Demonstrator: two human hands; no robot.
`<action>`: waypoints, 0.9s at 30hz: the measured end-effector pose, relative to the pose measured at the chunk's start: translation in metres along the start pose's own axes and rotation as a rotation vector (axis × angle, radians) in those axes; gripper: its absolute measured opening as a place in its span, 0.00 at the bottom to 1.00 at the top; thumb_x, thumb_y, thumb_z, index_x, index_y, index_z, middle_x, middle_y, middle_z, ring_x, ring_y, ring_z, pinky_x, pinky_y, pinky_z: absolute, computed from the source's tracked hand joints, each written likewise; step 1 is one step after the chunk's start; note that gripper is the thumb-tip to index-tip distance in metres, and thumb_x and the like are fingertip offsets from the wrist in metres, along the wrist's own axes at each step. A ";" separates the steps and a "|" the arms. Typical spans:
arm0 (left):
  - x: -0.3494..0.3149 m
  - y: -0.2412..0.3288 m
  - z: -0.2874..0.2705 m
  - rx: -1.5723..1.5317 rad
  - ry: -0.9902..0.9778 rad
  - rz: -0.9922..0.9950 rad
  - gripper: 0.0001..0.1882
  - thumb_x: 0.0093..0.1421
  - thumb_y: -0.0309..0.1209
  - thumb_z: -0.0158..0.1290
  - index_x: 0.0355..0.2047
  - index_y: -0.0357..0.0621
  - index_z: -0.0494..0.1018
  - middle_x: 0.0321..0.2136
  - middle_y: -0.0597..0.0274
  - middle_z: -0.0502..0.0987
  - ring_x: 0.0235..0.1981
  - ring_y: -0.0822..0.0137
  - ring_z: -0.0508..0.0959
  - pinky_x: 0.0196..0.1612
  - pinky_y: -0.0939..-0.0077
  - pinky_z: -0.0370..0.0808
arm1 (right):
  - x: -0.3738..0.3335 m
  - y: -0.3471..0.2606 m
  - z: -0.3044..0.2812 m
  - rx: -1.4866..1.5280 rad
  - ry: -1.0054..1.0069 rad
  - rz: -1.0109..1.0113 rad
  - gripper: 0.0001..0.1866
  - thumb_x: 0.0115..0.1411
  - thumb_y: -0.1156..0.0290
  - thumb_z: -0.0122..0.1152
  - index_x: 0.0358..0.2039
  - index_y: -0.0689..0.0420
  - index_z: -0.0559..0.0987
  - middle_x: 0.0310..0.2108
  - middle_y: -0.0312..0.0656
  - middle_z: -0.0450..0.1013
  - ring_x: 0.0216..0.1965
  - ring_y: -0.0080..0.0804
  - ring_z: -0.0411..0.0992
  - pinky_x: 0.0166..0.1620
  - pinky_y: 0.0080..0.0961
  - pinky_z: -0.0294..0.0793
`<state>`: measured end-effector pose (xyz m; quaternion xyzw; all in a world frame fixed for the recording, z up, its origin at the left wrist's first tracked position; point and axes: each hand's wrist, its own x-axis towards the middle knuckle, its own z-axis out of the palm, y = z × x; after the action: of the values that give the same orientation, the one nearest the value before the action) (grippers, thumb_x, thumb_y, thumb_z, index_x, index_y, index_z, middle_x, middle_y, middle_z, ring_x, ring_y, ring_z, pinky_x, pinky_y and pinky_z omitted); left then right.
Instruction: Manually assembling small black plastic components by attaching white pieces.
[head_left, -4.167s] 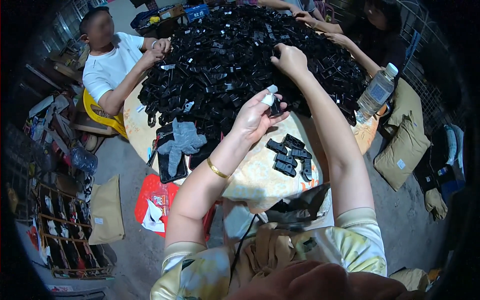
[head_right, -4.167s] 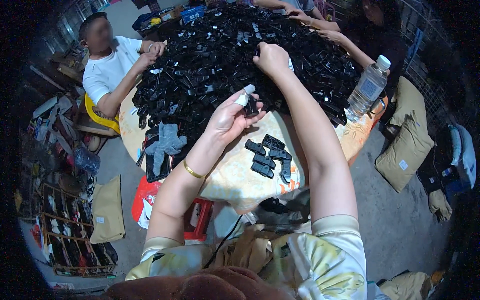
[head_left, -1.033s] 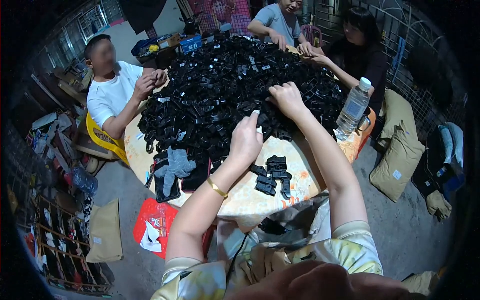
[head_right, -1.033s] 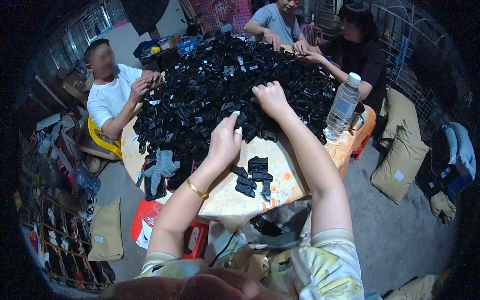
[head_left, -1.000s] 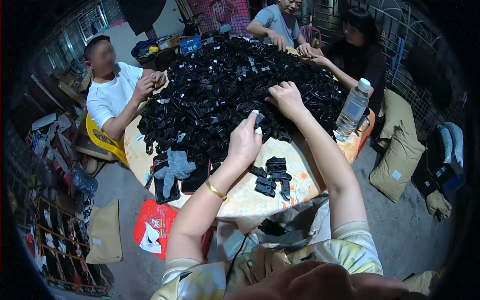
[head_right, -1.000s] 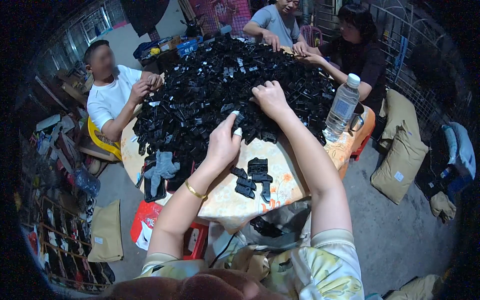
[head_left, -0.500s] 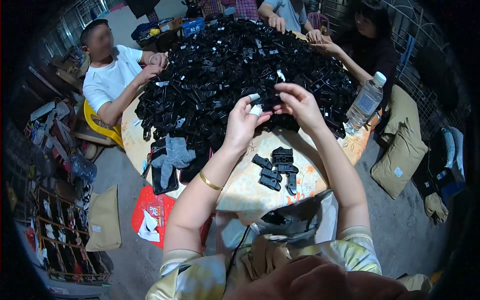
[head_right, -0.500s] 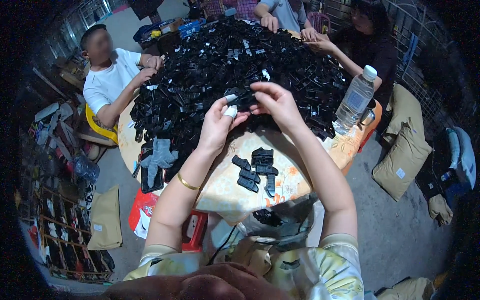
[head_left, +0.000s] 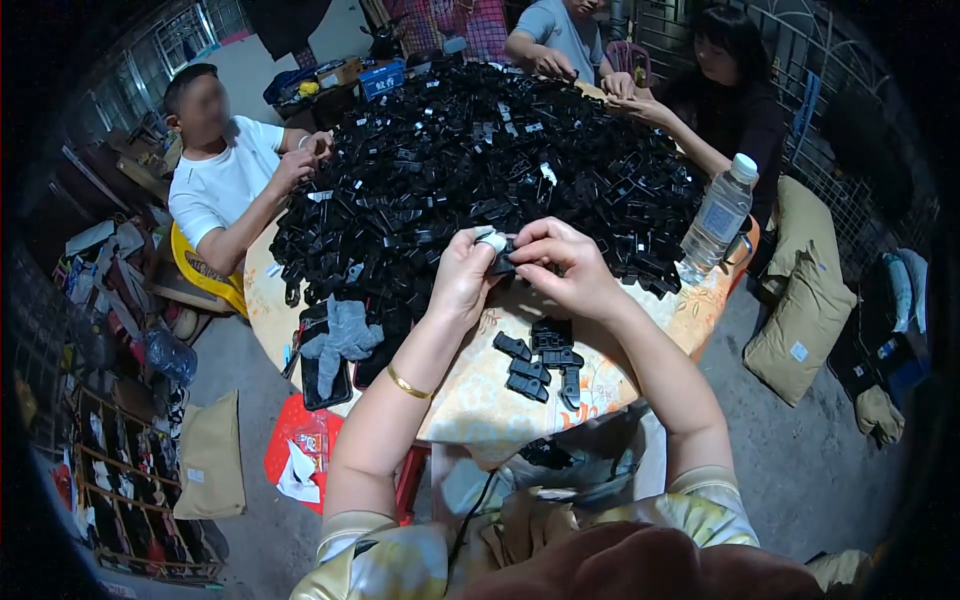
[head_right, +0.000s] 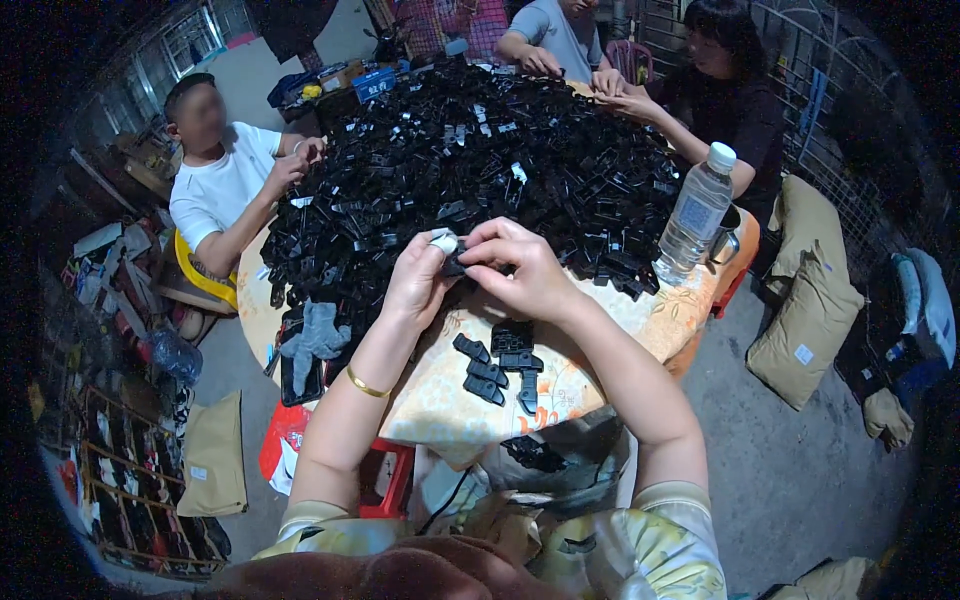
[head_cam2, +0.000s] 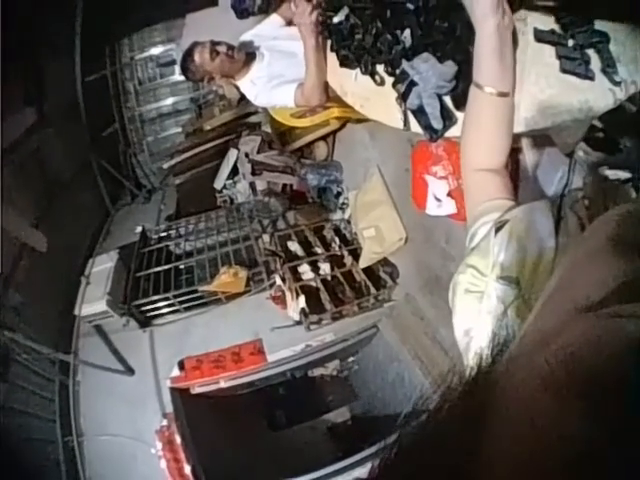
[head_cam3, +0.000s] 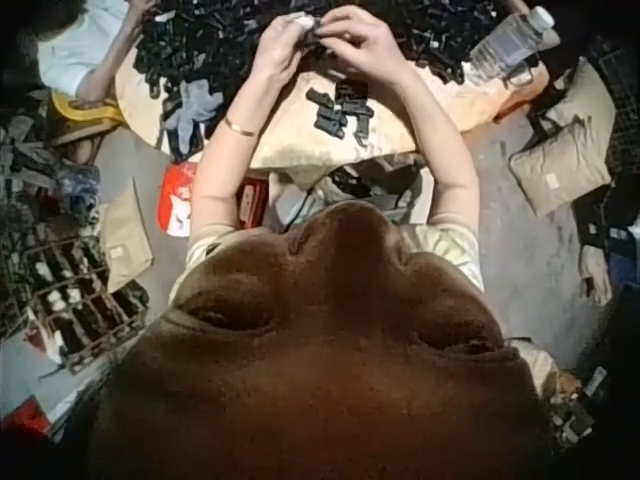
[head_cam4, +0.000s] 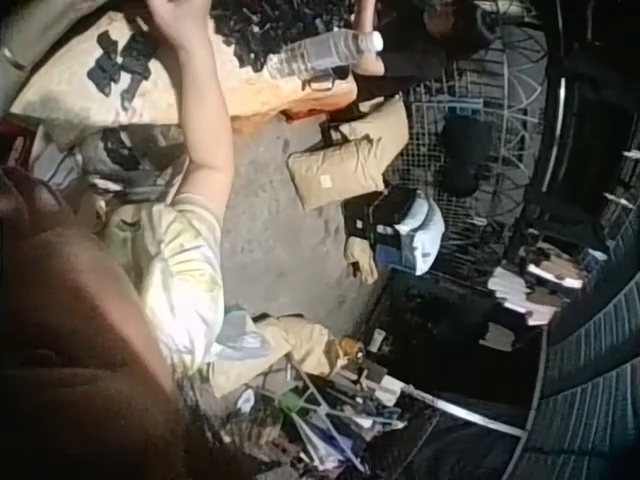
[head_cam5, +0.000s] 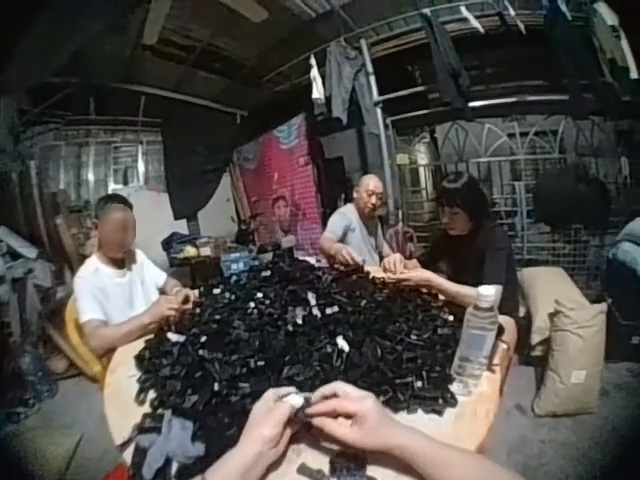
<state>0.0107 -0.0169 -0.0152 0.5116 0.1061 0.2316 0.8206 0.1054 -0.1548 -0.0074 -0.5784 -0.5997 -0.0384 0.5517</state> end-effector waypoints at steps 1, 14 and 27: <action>-0.002 0.001 0.001 0.038 0.037 0.034 0.13 0.58 0.24 0.44 0.44 0.34 0.64 0.36 0.57 0.72 0.36 0.71 0.74 0.38 0.77 0.76 | 0.000 -0.002 0.004 -0.030 0.043 -0.061 0.09 0.47 0.80 0.61 0.31 0.61 0.79 0.39 0.46 0.70 0.38 0.31 0.71 0.39 0.23 0.71; -0.007 0.010 0.010 0.114 -0.260 0.047 0.25 0.61 0.25 0.45 0.58 0.31 0.53 0.43 0.58 0.69 0.41 0.73 0.72 0.48 0.78 0.72 | 0.000 0.011 -0.001 0.272 0.220 0.222 0.07 0.58 0.77 0.53 0.35 0.65 0.77 0.47 0.42 0.68 0.37 0.21 0.71 0.36 0.16 0.72; -0.004 0.013 0.005 0.581 -0.216 0.350 0.16 0.55 0.20 0.52 0.45 0.32 0.68 0.34 0.61 0.75 0.34 0.74 0.77 0.38 0.82 0.73 | 0.000 0.010 -0.002 0.691 0.191 0.493 0.14 0.59 0.71 0.55 0.44 0.64 0.74 0.43 0.41 0.72 0.29 0.19 0.73 0.30 0.13 0.71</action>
<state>0.0059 -0.0182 -0.0012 0.7555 -0.0088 0.2735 0.5953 0.1138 -0.1530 -0.0123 -0.4795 -0.3674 0.2443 0.7586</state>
